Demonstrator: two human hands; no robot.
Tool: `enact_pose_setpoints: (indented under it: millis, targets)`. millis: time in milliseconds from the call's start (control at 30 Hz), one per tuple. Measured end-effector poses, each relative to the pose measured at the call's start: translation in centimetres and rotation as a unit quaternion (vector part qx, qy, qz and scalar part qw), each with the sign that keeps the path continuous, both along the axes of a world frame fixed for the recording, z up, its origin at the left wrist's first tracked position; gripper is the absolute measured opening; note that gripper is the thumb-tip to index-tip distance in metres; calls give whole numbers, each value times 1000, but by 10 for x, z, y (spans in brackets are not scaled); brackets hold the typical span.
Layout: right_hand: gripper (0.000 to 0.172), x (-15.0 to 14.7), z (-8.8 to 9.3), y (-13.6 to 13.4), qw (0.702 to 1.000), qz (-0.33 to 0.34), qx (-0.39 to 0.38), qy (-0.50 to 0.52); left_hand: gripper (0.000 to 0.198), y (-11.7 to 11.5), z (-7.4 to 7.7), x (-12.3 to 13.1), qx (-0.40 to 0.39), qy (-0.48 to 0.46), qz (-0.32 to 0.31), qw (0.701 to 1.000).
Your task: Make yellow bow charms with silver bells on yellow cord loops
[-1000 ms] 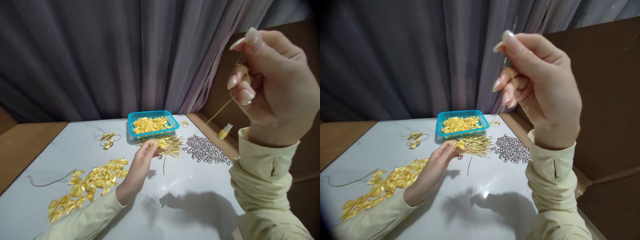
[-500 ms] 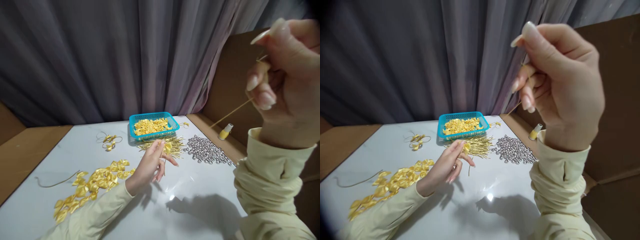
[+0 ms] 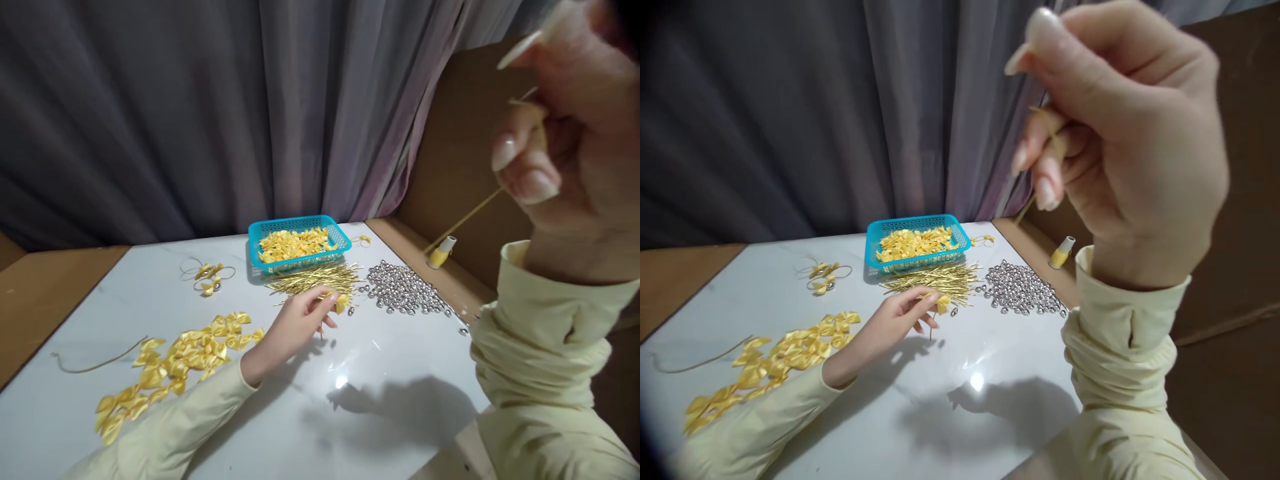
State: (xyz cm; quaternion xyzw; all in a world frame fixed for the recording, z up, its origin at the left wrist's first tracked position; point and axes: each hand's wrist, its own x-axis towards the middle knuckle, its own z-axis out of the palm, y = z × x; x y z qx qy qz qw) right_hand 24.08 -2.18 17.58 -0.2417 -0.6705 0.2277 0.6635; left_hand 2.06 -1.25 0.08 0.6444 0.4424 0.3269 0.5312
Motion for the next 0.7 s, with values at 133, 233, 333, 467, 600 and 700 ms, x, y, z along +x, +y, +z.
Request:
enact_pose_setpoints:
  millis: [133, 233, 333, 467, 600, 700]
  targets:
    - [22, -20, 1, 0, 996, 24, 40, -71, 27, 8, -9, -3, 18, 47, -13, 999]
    - [16, -25, 2, 6, 996, 44, 27, -70, 31, 8, -13, -7, 1, 47, -2, 999]
    - [15, -27, 6, 15, 995, 58, 26, -75, 33, 4, -14, -10, 3, 31, 23, 999]
    - [16, -29, 15, 24, 993, 82, 13, -84, 27, 2, -18, -13, 52, 37, 45, 997]
    - [14, -36, 27, 22, 993, 88, -6, -73, 28, 5, -26, -14, 120, 67, 69, 988]
    - [9, -43, 36, 20, 994, 50, -85, -36, 28, 5, -27, -14, 156, 74, 77, 982]
